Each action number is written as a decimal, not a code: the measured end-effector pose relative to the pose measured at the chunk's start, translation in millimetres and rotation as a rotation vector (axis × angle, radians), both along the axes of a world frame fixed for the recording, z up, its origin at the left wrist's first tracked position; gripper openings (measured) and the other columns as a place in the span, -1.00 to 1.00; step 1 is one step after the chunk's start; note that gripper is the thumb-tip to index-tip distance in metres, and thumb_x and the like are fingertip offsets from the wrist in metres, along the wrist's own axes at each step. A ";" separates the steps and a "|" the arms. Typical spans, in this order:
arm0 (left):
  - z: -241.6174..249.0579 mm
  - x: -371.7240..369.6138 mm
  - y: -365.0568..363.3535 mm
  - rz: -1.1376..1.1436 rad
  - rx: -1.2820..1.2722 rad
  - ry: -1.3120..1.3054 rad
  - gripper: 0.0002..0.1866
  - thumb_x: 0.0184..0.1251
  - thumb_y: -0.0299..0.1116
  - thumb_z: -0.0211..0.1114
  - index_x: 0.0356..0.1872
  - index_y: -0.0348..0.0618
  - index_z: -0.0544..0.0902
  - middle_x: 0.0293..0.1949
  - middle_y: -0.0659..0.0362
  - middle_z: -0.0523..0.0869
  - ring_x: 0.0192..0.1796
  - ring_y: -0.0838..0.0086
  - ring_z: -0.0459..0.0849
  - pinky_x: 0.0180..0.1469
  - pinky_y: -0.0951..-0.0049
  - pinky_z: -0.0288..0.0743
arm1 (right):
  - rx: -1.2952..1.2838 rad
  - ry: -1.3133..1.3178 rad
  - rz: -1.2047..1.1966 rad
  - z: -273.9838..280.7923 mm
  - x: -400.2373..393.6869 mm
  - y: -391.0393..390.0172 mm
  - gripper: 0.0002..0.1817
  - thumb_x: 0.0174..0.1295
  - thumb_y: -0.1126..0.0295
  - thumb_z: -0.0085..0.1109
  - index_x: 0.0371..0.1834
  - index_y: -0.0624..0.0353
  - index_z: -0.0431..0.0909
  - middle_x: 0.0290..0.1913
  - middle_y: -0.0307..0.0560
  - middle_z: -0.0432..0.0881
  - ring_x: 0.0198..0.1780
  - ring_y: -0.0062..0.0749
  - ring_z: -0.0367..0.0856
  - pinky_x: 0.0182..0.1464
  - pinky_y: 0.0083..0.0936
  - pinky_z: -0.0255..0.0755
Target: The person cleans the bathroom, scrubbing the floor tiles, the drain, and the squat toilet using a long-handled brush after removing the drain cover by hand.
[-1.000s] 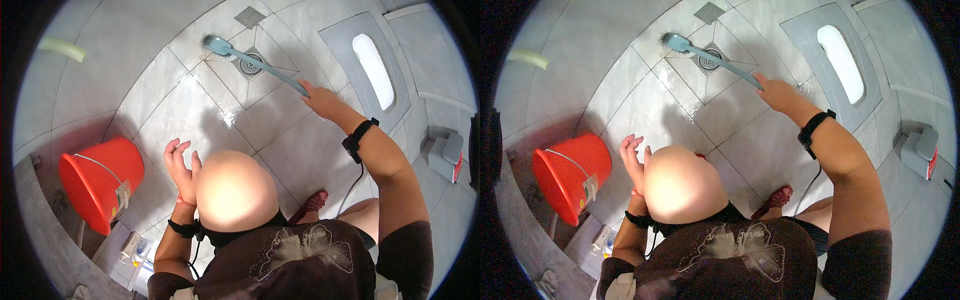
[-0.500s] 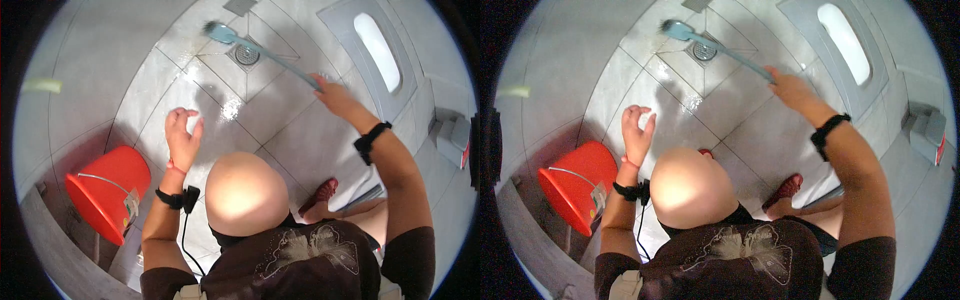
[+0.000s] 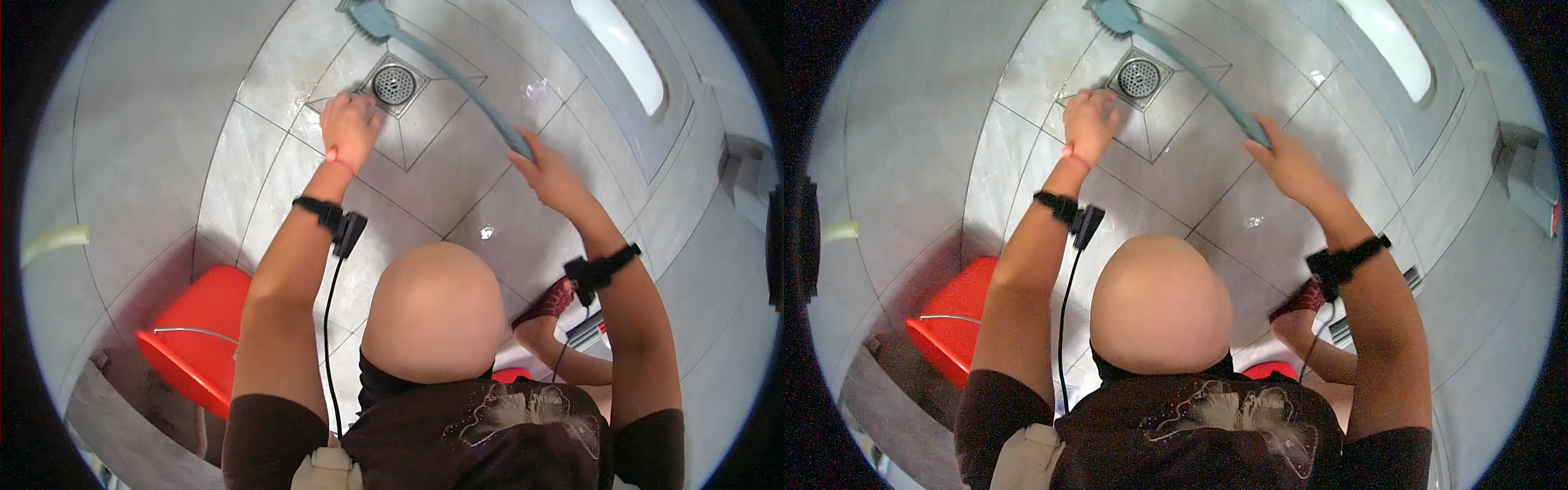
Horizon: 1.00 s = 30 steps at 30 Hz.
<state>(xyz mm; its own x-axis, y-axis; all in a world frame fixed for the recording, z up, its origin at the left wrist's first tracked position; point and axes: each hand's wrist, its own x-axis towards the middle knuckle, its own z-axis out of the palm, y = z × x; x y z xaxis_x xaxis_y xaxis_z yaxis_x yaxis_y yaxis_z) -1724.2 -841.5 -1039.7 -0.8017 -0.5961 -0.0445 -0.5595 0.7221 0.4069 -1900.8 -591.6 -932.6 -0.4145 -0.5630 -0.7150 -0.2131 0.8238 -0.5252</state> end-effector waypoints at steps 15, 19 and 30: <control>-57.3 -71.3 -16.5 -0.308 -0.368 -0.207 -0.88 -0.05 -0.32 0.27 -0.43 -0.01 0.67 -0.25 0.21 0.58 -0.11 0.30 0.51 -0.09 0.25 0.32 | 0.051 -0.039 -0.395 15.8 43.1 118.1 -0.54 0.32 0.21 0.01 0.25 0.07 0.22 -0.59 -0.20 0.37 -0.65 -0.52 0.37 -0.59 -0.51 0.30; -58.2 -73.2 -18.6 -0.375 -0.374 -0.224 -0.85 -0.08 -0.30 0.27 -0.42 -0.02 0.67 -0.25 0.20 0.59 -0.06 0.32 0.51 -0.08 0.26 0.31 | 0.092 -0.052 -0.392 19.9 41.3 115.5 -0.53 0.33 0.22 0.01 0.26 0.07 0.21 -0.59 -0.20 0.36 -0.61 -0.52 0.39 -0.57 -0.52 0.30; 16.5 35.6 -81.0 -0.031 -0.351 -0.039 -0.91 -0.13 -0.30 0.30 -0.55 -0.02 0.65 -0.40 0.22 0.62 -0.25 0.26 0.57 -0.20 0.23 0.38 | 0.259 0.205 0.150 24.4 46.7 122.9 -0.52 0.34 0.11 -0.09 0.30 -0.08 0.19 -0.40 0.18 0.60 -0.30 0.13 0.59 -0.27 -0.13 0.44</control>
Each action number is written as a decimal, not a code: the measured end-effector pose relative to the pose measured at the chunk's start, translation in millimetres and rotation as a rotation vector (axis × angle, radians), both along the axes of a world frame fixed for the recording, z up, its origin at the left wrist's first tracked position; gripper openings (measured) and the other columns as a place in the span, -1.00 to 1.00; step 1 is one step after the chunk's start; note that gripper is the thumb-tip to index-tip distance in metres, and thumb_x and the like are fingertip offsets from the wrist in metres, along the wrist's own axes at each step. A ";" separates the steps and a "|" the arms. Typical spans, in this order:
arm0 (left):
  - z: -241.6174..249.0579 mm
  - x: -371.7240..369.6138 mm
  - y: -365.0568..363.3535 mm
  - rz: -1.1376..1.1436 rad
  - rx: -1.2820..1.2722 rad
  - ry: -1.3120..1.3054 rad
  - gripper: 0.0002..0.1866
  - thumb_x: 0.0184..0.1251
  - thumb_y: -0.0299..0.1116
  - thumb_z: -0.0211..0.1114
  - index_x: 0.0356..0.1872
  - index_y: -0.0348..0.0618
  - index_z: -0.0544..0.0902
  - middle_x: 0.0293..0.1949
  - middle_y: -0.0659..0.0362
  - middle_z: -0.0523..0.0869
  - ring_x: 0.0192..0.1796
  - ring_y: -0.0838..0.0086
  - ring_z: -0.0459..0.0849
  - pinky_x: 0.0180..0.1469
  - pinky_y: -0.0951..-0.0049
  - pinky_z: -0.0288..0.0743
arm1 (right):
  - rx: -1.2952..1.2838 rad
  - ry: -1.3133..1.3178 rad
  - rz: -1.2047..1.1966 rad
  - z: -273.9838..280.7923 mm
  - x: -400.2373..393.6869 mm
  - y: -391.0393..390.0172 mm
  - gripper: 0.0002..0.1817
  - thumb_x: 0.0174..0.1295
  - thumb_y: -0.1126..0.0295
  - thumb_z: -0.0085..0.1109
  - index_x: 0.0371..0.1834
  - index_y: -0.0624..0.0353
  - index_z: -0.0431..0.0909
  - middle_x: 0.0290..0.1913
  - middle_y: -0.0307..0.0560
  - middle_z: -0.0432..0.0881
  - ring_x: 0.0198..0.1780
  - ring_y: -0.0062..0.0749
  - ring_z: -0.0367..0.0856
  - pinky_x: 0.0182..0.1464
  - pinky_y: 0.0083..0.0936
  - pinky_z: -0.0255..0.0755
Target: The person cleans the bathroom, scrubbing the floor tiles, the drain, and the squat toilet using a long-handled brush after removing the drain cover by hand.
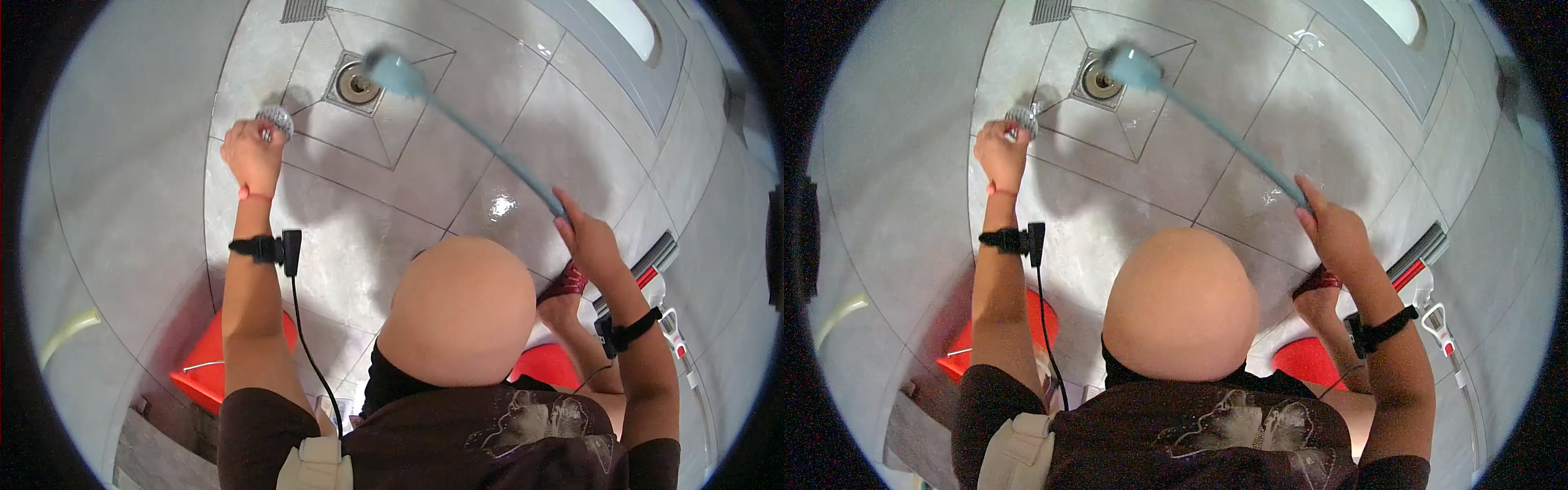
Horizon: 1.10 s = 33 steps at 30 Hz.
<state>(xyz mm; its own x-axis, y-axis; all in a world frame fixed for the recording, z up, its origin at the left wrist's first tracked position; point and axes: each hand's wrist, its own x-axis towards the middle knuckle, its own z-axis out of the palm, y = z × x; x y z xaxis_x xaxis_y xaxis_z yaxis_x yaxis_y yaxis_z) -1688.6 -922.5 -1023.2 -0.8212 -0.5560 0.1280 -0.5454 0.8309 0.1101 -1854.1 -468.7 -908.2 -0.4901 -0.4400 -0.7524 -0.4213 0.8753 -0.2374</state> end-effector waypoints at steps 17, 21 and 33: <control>14.6 81.8 56.5 0.298 0.185 0.001 -0.94 -0.12 -0.39 0.31 -0.56 -0.06 0.62 -0.39 0.23 0.63 -0.25 0.29 0.56 -0.16 0.27 0.36 | 0.093 -0.053 0.267 -8.2 -75.2 -76.9 -0.57 0.31 0.11 -0.06 0.22 -0.12 0.22 -0.44 0.11 0.60 -0.33 0.09 0.60 -0.32 -0.10 0.44; 19.8 82.9 56.8 0.329 0.186 0.028 -0.95 -0.11 -0.41 0.31 -0.55 -0.07 0.61 -0.39 0.23 0.63 -0.24 0.29 0.55 -0.14 0.28 0.35 | -0.019 -0.091 0.359 -40.6 -62.3 -105.6 -0.54 0.31 0.08 -0.08 0.22 -0.06 0.22 -0.41 0.13 0.61 -0.32 0.09 0.60 -0.30 -0.10 0.45; -19.2 62.6 54.5 0.335 0.133 -0.145 -0.90 -0.17 -0.34 0.34 -0.54 0.02 0.64 -0.35 0.23 0.62 -0.18 0.30 0.55 -0.11 0.26 0.33 | -0.066 -0.061 0.353 -45.6 -74.6 -109.1 -0.58 0.31 0.11 -0.07 0.18 -0.03 0.26 -0.33 0.13 0.62 -0.28 0.12 0.60 -0.25 -0.07 0.44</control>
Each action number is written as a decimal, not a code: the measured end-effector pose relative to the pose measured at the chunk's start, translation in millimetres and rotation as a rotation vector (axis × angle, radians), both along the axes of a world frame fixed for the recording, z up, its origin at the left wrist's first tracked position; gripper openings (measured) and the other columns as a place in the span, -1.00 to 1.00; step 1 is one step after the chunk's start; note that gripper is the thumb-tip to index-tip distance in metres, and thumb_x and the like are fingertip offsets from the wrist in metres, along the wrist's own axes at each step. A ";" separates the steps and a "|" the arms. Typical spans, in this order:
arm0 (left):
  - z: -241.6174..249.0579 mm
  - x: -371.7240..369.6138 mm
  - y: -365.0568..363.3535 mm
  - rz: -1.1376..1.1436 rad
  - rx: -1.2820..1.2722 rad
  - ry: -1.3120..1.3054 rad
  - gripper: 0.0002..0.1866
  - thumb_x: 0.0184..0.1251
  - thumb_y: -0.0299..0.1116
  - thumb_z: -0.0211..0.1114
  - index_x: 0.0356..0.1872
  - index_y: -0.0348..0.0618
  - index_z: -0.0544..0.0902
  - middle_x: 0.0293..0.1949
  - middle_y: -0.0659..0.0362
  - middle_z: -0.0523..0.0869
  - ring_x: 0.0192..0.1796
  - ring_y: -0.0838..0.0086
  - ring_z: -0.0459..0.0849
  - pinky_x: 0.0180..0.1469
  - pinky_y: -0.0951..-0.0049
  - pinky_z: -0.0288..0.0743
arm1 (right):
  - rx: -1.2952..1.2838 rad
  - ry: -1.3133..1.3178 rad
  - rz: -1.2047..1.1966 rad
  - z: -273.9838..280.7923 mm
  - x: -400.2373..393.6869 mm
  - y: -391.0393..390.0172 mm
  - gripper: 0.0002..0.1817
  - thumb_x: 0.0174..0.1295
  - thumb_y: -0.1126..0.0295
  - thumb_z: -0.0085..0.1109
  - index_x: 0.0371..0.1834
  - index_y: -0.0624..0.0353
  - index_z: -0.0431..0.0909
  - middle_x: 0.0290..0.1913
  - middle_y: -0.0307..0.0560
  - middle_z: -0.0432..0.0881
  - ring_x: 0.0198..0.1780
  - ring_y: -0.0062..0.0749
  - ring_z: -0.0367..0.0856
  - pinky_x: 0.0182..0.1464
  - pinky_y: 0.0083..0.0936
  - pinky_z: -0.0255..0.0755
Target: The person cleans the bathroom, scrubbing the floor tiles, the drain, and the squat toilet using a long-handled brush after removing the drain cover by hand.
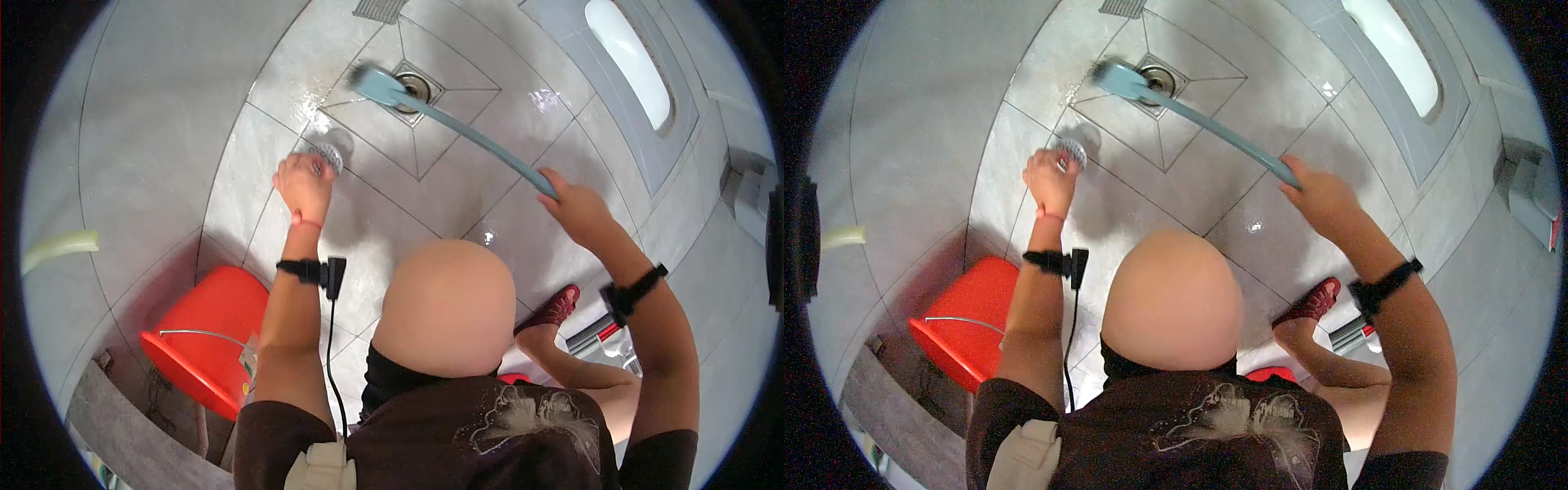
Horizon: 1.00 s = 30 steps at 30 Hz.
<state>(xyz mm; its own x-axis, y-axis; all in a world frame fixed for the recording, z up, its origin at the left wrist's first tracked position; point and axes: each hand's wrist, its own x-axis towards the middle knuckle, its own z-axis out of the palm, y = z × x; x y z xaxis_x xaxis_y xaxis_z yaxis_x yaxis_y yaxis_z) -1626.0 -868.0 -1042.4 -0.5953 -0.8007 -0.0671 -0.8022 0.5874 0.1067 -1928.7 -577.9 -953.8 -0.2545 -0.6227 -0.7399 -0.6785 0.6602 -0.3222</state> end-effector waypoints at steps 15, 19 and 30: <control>51.2 22.9 59.6 -0.100 0.375 0.155 -0.71 -0.01 -0.35 0.33 -0.19 -0.14 0.62 -0.22 0.03 0.59 -0.11 0.14 0.53 -0.05 0.21 0.39 | 0.176 0.013 -0.088 21.8 7.9 54.0 -0.56 0.30 0.05 -0.06 0.16 -0.03 0.27 -0.28 0.12 0.63 -0.24 0.09 0.61 -0.22 -0.11 0.46; 95.5 34.8 100.8 0.050 0.595 0.215 -0.74 0.04 -0.35 0.33 -0.22 -0.19 0.61 -0.23 0.03 0.57 -0.12 0.16 0.52 -0.04 0.26 0.38 | 0.322 0.000 -0.047 44.3 -1.1 77.2 -0.57 0.31 0.05 -0.07 0.17 -0.03 0.27 -0.31 0.14 0.62 -0.26 0.08 0.61 -0.24 -0.10 0.46; 130.0 8.9 101.5 0.089 0.607 0.332 -0.70 0.06 -0.38 0.33 -0.14 -0.20 0.60 -0.16 0.01 0.54 -0.05 0.16 0.48 0.02 0.29 0.34 | 0.174 0.136 -0.028 31.1 -33.2 70.6 -0.56 0.31 0.03 -0.07 0.08 0.09 0.33 -0.33 0.15 0.61 -0.25 0.11 0.59 -0.20 -0.10 0.44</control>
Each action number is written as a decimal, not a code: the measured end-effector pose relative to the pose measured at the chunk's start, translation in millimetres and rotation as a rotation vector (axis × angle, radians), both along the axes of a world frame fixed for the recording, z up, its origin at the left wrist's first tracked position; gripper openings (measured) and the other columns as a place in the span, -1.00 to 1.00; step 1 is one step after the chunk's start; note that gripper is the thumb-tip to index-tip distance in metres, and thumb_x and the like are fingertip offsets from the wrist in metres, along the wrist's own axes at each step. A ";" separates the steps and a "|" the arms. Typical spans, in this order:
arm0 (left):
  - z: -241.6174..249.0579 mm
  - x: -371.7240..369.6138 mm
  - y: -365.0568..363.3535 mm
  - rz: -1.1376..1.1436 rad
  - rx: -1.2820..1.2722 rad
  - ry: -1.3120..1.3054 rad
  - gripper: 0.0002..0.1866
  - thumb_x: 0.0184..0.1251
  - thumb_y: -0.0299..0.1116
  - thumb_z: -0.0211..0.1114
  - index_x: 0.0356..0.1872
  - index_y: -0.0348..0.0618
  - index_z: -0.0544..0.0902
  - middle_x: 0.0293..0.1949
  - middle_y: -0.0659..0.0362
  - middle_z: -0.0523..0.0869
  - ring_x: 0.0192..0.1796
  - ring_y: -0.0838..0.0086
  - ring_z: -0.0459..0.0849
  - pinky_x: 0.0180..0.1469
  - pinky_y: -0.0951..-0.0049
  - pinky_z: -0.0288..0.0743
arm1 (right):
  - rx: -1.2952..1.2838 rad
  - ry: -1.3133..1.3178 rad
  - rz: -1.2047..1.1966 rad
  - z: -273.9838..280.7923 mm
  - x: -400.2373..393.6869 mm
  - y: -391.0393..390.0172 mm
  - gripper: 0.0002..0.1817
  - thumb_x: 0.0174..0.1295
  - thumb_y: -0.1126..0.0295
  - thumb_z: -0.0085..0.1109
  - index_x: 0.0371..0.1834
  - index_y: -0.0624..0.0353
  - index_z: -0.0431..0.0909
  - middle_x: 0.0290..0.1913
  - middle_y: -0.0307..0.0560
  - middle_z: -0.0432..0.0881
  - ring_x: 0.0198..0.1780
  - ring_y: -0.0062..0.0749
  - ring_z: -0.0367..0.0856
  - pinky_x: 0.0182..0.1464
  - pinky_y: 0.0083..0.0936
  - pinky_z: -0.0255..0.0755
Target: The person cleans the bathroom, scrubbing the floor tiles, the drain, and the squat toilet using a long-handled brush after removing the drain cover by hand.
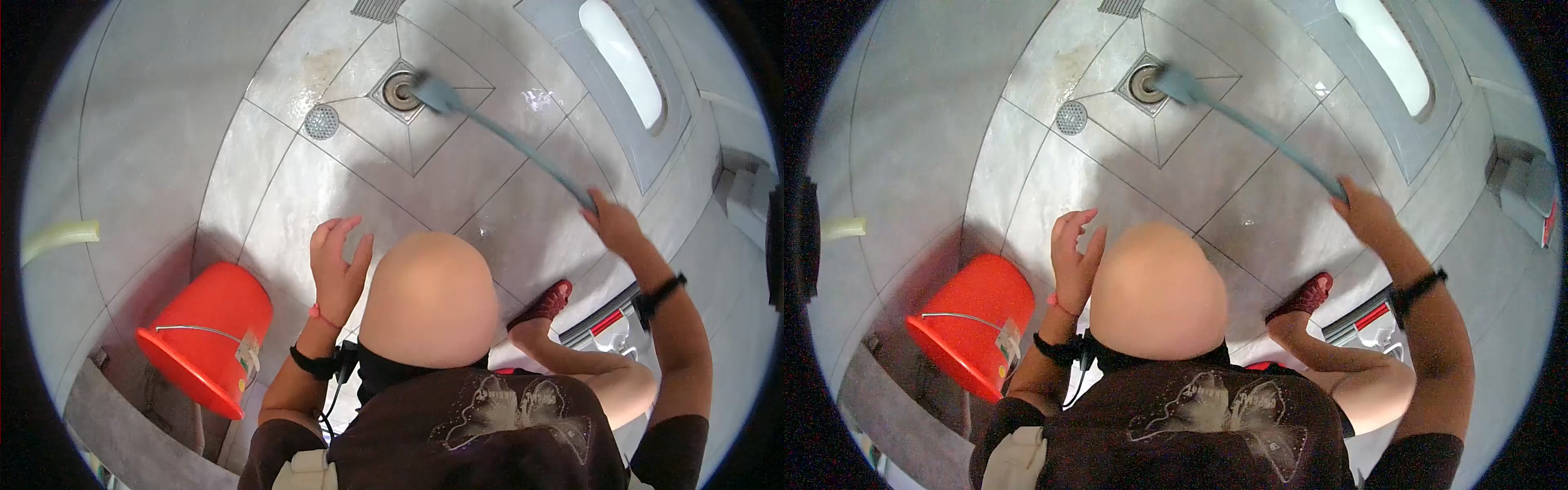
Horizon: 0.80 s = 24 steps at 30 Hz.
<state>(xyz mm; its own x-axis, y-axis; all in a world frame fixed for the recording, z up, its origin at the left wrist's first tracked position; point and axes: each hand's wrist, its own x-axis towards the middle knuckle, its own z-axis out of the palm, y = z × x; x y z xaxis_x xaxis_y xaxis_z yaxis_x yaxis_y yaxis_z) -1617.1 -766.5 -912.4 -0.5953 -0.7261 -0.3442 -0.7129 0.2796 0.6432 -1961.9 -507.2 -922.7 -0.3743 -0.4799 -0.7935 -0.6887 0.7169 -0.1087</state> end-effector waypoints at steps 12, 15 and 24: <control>31.7 7.5 7.2 -0.022 -0.203 0.054 -0.52 0.01 -0.62 0.29 0.05 -0.16 0.51 -0.04 0.04 0.47 0.00 0.27 0.45 0.01 0.36 0.38 | -0.044 -0.002 0.135 15.3 -28.5 -28.8 -0.62 0.31 0.06 -0.08 -0.02 0.12 0.35 -0.33 0.17 0.60 -0.24 0.13 0.58 -0.19 -0.06 0.43; 36.4 14.6 9.7 0.016 -0.249 0.073 -0.49 0.00 -0.63 0.29 0.08 -0.16 0.49 -0.02 0.02 0.46 0.03 0.25 0.45 0.02 0.34 0.38 | 0.220 0.064 0.165 26.5 -39.3 -33.9 -0.61 0.31 0.05 -0.08 -0.02 0.13 0.35 -0.32 0.17 0.60 -0.21 0.12 0.57 -0.17 -0.07 0.42; 71.8 34.0 14.7 0.252 -0.332 0.130 -0.56 0.11 -0.55 0.22 0.09 -0.22 0.47 0.05 0.01 0.43 0.01 0.29 0.44 0.01 0.36 0.33 | -0.143 -0.014 0.280 4.6 -44.8 -29.5 -0.58 0.30 0.05 -0.05 -0.03 0.20 0.34 -0.36 0.17 0.61 -0.27 0.12 0.58 -0.20 -0.06 0.43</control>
